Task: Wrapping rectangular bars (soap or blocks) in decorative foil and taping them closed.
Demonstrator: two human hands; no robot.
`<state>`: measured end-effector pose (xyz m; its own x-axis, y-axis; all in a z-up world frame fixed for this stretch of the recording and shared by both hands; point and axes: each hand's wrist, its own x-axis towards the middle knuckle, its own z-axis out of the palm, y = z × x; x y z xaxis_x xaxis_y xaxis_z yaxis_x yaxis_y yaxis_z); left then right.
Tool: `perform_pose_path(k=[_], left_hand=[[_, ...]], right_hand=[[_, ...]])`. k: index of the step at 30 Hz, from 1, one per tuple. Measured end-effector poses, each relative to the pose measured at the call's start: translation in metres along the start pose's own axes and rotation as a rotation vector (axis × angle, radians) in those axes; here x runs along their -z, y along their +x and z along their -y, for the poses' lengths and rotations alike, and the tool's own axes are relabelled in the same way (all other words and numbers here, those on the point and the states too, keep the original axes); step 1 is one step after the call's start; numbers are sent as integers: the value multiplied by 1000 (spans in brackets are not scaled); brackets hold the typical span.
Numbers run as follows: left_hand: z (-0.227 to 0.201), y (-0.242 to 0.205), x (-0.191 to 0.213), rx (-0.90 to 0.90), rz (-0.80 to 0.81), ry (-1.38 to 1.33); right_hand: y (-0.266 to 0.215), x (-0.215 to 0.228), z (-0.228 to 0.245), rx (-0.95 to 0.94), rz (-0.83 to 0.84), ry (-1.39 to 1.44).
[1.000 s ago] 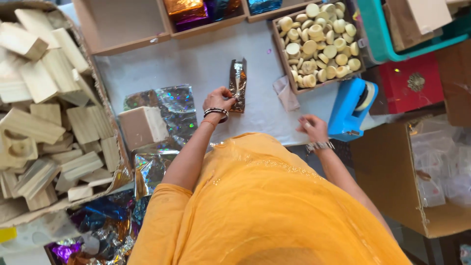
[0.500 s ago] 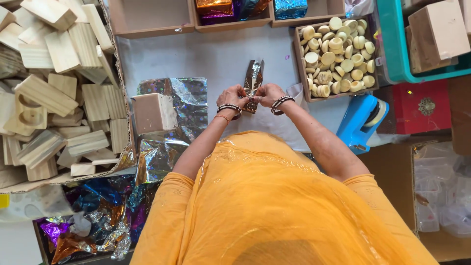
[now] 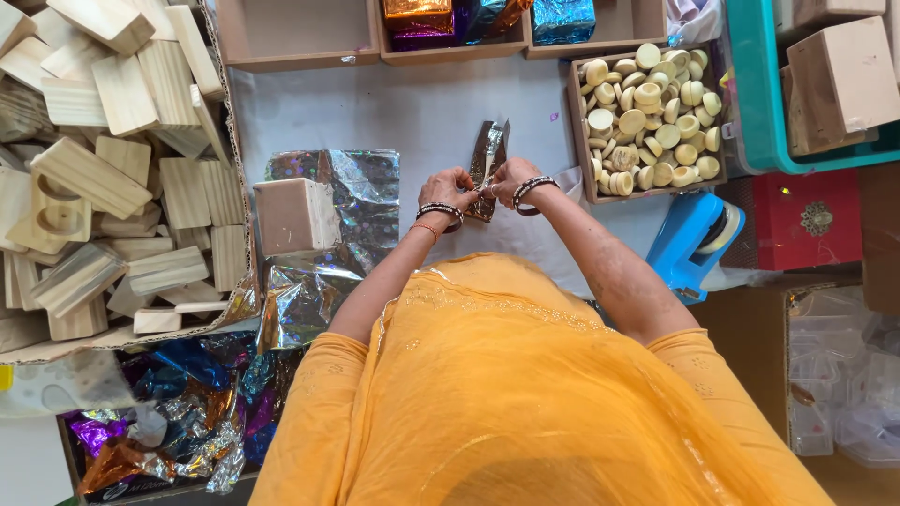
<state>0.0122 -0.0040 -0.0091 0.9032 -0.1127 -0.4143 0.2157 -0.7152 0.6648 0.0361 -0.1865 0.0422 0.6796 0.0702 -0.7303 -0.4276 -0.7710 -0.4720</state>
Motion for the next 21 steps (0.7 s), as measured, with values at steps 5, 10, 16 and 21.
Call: perform_pose_path(k=[5, 10, 16, 21], left_hand=[[4, 0, -2, -28, -9, 12], [0, -3, 5, -27, -1, -10], [0, -7, 5, -4, 9, -20], [0, -4, 7, -27, -9, -19]], right_hand=[[-4, 6, 13, -2, 30, -306], [-3, 7, 7, 54, -51, -418], [-2, 6, -10, 50, -80, -493], [-3, 0, -29, 123, -102, -445]])
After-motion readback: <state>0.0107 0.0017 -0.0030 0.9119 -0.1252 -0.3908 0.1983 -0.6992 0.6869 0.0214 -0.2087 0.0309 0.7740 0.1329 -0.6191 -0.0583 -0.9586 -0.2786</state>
